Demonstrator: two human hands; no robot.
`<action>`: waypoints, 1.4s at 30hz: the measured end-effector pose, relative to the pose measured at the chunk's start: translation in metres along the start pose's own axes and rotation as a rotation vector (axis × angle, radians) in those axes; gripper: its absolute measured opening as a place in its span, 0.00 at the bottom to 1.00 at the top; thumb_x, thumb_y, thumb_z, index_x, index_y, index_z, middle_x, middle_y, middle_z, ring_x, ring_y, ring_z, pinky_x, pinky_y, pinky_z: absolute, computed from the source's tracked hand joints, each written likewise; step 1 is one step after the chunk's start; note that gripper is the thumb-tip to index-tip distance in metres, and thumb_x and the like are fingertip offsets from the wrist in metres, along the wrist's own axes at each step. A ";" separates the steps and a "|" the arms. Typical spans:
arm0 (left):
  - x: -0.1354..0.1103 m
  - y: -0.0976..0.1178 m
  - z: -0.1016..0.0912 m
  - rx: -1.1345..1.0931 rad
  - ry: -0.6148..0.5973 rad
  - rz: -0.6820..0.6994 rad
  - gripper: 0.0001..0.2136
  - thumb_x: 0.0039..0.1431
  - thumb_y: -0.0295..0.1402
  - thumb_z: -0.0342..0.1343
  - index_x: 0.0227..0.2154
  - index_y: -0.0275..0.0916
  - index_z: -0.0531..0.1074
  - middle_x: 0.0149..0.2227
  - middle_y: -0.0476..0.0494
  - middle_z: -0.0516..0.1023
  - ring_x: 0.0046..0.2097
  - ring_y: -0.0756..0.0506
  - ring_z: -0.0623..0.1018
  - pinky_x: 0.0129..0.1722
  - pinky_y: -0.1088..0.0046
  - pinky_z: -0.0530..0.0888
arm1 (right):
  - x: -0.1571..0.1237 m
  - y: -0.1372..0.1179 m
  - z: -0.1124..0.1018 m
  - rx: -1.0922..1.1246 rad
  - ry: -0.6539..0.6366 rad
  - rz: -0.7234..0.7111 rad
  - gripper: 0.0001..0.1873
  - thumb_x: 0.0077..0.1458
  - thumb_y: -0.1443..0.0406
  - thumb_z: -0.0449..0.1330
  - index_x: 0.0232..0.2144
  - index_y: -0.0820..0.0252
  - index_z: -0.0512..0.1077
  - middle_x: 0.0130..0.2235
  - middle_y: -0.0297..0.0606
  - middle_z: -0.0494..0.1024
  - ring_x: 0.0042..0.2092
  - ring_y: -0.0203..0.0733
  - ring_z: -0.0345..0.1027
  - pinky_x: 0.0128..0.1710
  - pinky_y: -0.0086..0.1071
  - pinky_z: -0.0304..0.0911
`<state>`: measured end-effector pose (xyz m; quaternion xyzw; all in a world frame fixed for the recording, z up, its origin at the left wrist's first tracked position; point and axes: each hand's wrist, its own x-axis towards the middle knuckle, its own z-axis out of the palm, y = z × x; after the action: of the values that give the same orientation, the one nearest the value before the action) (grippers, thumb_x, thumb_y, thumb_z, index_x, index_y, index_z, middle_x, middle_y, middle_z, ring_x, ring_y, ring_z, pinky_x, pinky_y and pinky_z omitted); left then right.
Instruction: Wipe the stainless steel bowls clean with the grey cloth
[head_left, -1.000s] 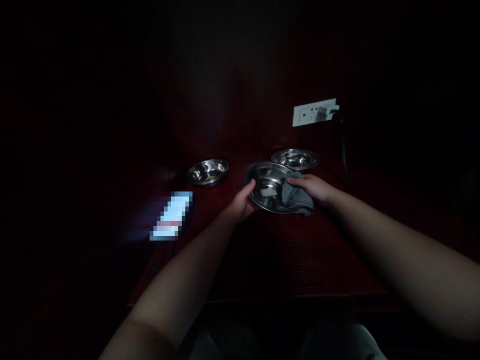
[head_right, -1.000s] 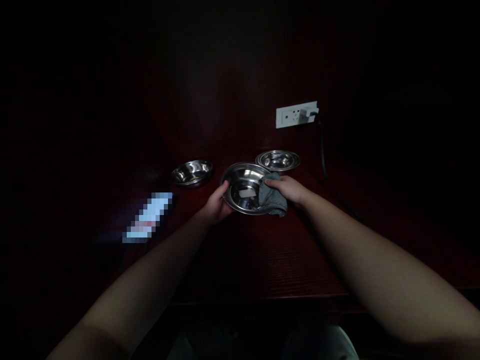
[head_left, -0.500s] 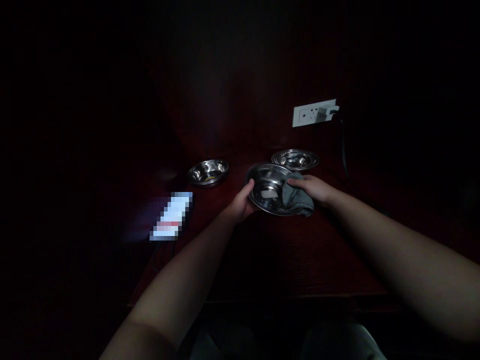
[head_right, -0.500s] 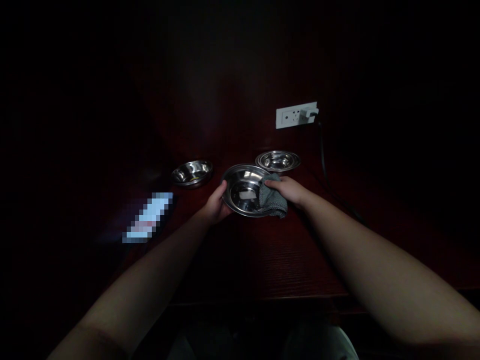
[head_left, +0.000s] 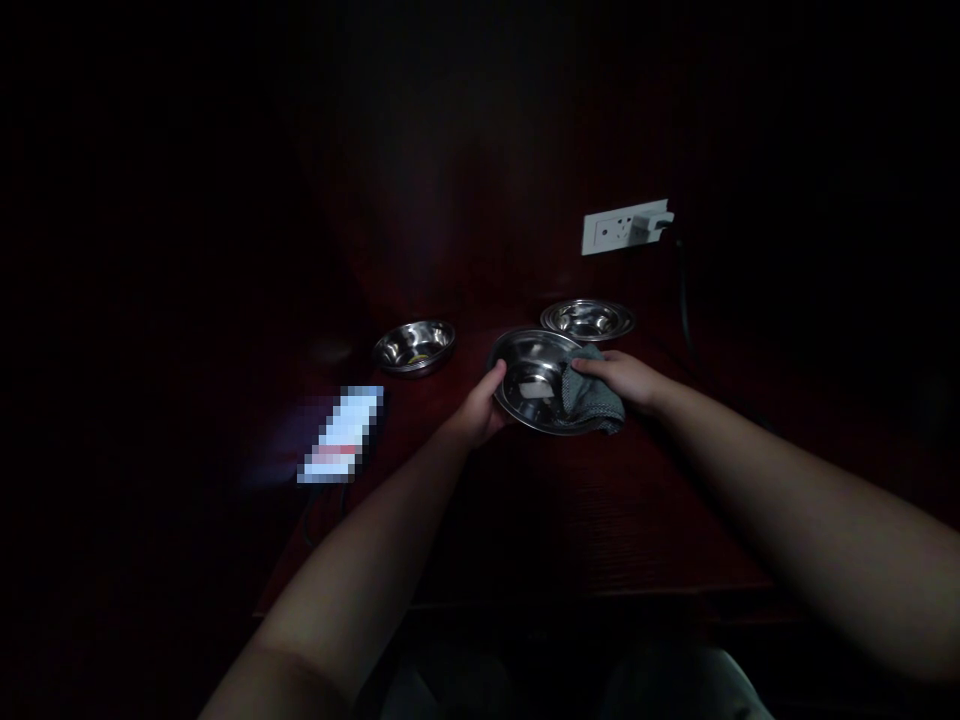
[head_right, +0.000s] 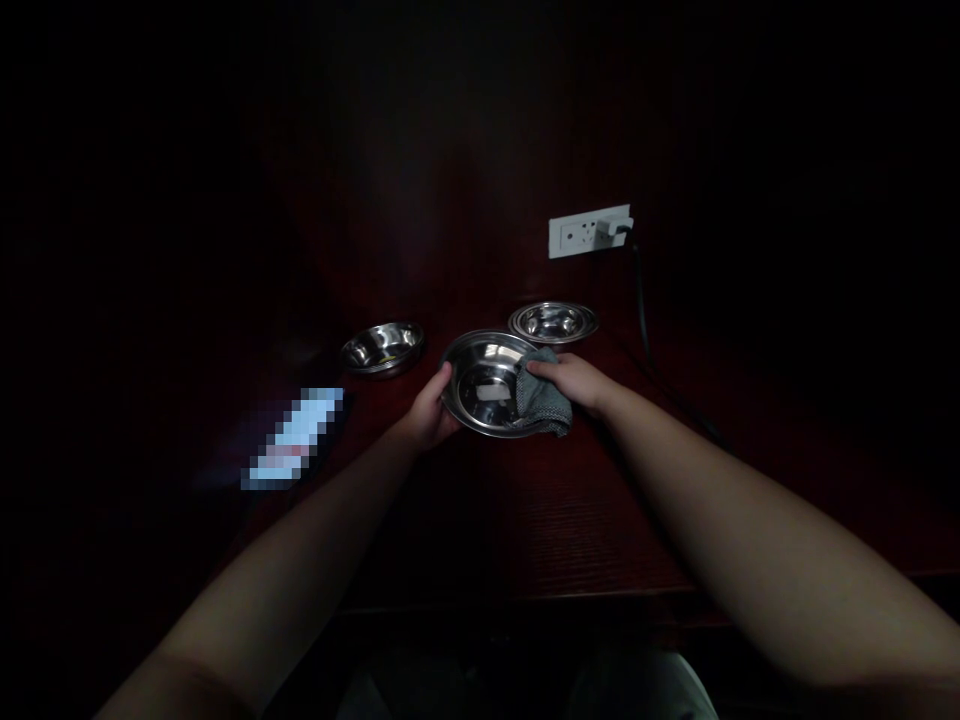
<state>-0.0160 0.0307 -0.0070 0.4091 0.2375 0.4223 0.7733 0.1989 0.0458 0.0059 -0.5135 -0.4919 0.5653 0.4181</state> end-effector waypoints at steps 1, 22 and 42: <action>0.000 0.000 0.000 -0.002 0.004 0.003 0.24 0.61 0.44 0.43 0.53 0.34 0.64 0.49 0.35 0.75 0.54 0.39 0.71 0.58 0.54 0.60 | 0.000 0.000 0.000 0.000 0.002 0.000 0.05 0.53 0.67 0.58 0.29 0.62 0.74 0.33 0.40 0.80 0.30 0.38 0.74 0.44 0.37 0.69; 0.001 -0.002 -0.001 0.000 0.008 0.021 0.22 0.59 0.45 0.46 0.49 0.34 0.68 0.47 0.36 0.76 0.54 0.38 0.71 0.57 0.54 0.62 | 0.001 0.001 0.000 -0.015 0.015 -0.006 0.05 0.53 0.66 0.59 0.29 0.62 0.74 0.33 0.41 0.80 0.30 0.39 0.74 0.44 0.38 0.68; -0.003 -0.004 0.007 0.157 0.226 0.211 0.29 0.52 0.38 0.58 0.56 0.49 0.57 0.52 0.43 0.71 0.50 0.40 0.74 0.49 0.55 0.71 | 0.008 0.006 -0.001 0.044 0.042 -0.006 0.06 0.55 0.67 0.57 0.30 0.62 0.73 0.33 0.40 0.80 0.32 0.39 0.74 0.45 0.38 0.68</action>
<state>-0.0105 0.0236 -0.0065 0.4408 0.3111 0.5244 0.6587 0.1989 0.0523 -0.0013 -0.5145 -0.4722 0.5635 0.4414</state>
